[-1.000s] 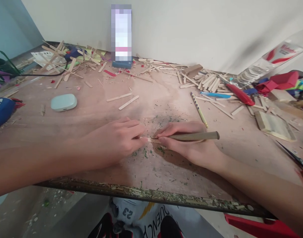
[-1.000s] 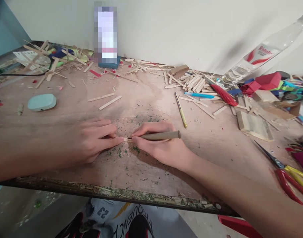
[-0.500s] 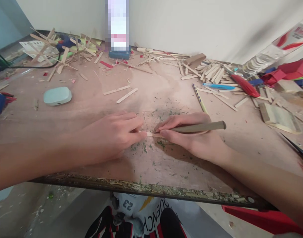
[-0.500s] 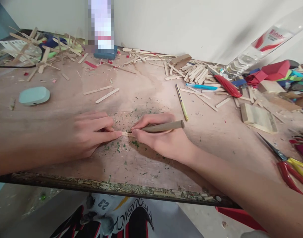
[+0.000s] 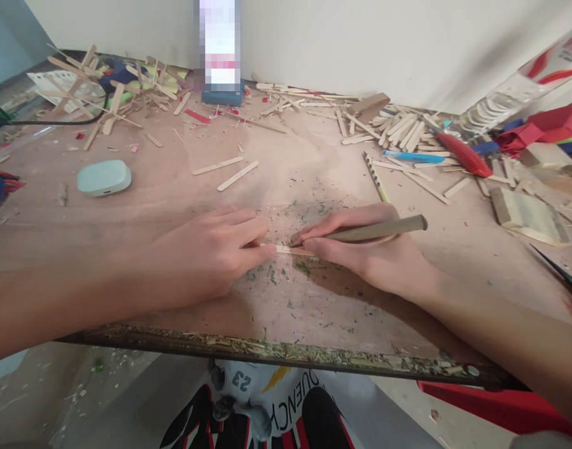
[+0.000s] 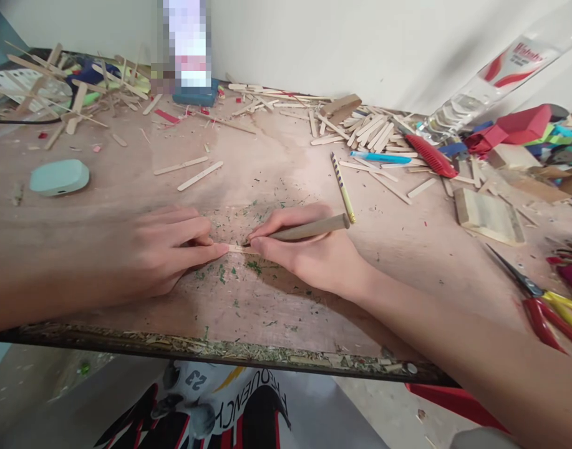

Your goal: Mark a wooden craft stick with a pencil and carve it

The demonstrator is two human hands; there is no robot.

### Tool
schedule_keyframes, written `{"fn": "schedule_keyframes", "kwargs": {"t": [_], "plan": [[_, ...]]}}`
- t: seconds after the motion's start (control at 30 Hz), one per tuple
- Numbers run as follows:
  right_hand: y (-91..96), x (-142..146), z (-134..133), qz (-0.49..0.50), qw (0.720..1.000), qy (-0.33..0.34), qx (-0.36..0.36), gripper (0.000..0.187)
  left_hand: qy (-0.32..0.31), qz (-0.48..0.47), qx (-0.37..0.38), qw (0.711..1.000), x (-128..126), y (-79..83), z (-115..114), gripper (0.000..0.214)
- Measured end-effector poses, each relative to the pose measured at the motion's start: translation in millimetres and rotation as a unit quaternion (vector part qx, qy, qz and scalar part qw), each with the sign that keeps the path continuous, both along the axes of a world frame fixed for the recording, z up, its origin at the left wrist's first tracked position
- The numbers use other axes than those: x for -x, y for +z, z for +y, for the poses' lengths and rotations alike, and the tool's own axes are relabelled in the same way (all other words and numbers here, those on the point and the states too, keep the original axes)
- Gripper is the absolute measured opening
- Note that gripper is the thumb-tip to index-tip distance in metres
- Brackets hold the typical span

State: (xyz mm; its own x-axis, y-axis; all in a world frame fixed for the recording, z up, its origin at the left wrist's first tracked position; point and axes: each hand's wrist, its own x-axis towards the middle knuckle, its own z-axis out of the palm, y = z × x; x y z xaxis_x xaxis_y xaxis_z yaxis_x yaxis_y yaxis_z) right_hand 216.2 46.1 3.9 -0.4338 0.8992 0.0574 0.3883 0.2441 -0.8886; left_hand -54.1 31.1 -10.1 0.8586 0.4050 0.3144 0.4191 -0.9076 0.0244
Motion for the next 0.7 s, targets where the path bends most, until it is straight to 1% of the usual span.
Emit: {"fn": "schedule_keyframes", "kwargs": {"t": [0.13, 0.27, 0.37, 0.53, 0.7], "plan": [[0.3, -0.7, 0.7, -0.001, 1.000, 0.001, 0.003, 0.007, 0.009, -0.025, 0.010, 1.000, -0.8, -4.5, -1.3, 0.041], [0.8, -2.0, 1.6, -0.006, 1.000, 0.006, -0.003, 0.009, 0.011, -0.028, 0.023, 0.999, -1.8, -6.5, -0.7, 0.045], [1.9, -2.3, 2.2, -0.007, 1.000, 0.010, -0.006, 0.007, 0.018, -0.020, 0.025, 0.999, -2.0, -6.6, -0.8, 0.044], [1.2, -2.0, 1.7, 0.001, 1.000, 0.008, -0.004, 0.005, 0.008, -0.004, 0.015, 1.000, -2.0, -0.7, -1.4, 0.042], [-2.2, -3.9, 1.1, 0.007, 1.000, 0.014, -0.003, 0.003, -0.002, 0.014, -0.003, 1.000, -3.4, 6.5, -1.4, 0.045]]}}
